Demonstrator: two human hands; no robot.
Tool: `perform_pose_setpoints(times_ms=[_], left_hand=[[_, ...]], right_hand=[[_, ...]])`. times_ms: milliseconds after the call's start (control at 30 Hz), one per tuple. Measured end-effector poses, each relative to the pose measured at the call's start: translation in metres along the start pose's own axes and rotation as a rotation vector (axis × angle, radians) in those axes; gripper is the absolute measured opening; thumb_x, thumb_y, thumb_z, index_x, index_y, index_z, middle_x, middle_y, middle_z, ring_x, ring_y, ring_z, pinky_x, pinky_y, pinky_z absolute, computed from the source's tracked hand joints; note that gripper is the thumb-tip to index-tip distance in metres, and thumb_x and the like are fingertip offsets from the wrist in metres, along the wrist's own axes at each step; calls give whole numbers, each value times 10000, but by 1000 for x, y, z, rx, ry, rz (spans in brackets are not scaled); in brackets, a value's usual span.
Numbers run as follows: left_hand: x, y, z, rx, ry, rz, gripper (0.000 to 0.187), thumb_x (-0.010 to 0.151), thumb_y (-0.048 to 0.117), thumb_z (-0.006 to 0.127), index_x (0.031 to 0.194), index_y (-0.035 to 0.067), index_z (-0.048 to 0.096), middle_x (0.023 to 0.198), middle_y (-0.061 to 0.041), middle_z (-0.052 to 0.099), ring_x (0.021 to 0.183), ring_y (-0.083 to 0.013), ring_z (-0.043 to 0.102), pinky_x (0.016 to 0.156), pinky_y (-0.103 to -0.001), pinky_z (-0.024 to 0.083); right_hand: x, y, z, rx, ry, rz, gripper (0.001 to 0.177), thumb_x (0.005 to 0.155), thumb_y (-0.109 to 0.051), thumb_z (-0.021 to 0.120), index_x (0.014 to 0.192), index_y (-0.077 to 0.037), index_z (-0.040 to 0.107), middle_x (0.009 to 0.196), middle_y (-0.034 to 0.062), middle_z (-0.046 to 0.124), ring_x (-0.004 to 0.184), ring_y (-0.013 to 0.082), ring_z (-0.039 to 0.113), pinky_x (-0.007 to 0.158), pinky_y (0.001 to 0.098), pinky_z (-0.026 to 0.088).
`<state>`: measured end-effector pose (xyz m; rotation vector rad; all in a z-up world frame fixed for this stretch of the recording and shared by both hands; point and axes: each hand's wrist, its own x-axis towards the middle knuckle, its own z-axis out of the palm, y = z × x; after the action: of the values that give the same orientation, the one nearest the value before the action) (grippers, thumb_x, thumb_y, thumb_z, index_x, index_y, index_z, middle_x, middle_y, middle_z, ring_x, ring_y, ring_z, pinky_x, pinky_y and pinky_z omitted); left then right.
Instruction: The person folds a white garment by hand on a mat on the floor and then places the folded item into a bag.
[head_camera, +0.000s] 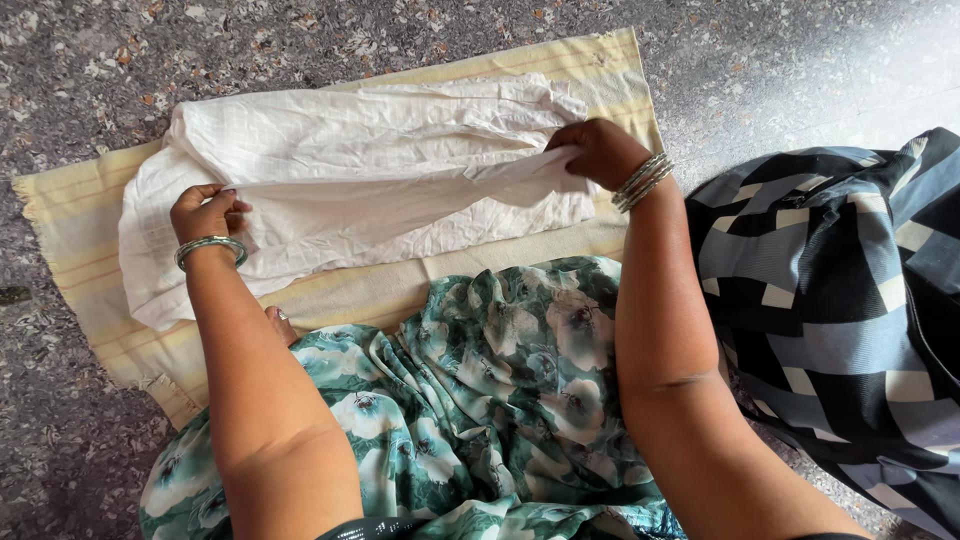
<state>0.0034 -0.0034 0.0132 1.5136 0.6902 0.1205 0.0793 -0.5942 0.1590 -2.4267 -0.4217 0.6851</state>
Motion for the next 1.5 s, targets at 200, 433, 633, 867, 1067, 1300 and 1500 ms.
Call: perform_pose_setpoints(times_ms=[200, 433, 633, 867, 1067, 1300, 1500], left_hand=[[-1, -5, 25, -204, -106, 174, 278, 878, -27, 705, 1111, 41, 570, 930, -128, 747, 786, -188, 776, 698, -299, 647], [-66, 12, 97, 579, -563, 440, 396, 830, 253, 880, 1101, 33, 692, 1066, -93, 743, 1003, -219, 707, 827, -311, 561], [-69, 5, 89, 1384, -530, 391, 341, 757, 296, 876, 1055, 175, 765, 1042, -54, 784, 1025, -248, 721, 989, -491, 443], [-52, 32, 31, 1293, -319, 275, 229, 793, 190, 823, 1015, 167, 769, 990, -149, 752, 944, -348, 709, 837, -444, 553], [-47, 46, 1, 1235, -130, 422, 211, 829, 90, 754, 1018, 180, 784, 913, -150, 740, 827, -347, 689, 714, -456, 532], [-35, 27, -22, 476, 126, 674, 223, 841, -97, 772, 990, 68, 753, 805, -40, 581, 706, -110, 504, 664, -272, 450], [-5, -49, -45, 711, -359, 360, 329, 784, 45, 840, 1097, 49, 740, 1011, -50, 734, 881, -167, 641, 804, -312, 508]], right_hand=[[13, -7, 4, 91, 529, -132, 198, 801, 8, 768, 985, -61, 743, 1022, 74, 724, 889, 196, 717, 779, 352, 627], [24, 8, 8, 108, 666, -70, 123, 878, -20, 759, 986, -78, 752, 1004, 61, 749, 899, 188, 719, 804, 348, 604], [16, 1, 4, 283, 706, -155, 190, 895, -32, 752, 1076, -91, 746, 1032, 55, 784, 931, 153, 738, 836, 327, 608], [33, 17, 16, -97, 545, 100, 73, 844, -145, 832, 911, -175, 826, 974, 34, 776, 829, 194, 724, 768, 342, 593], [47, -3, 24, -34, 521, 150, 90, 846, -202, 864, 920, -189, 816, 947, 40, 740, 805, 217, 688, 765, 372, 564], [49, -22, 31, 89, 1283, -581, 160, 844, 1, 800, 942, -120, 764, 1057, 90, 695, 991, 285, 662, 849, 403, 574], [66, 59, 63, -340, 233, 387, 139, 803, -280, 843, 934, -302, 801, 1035, 40, 773, 958, 259, 692, 899, 407, 533]])
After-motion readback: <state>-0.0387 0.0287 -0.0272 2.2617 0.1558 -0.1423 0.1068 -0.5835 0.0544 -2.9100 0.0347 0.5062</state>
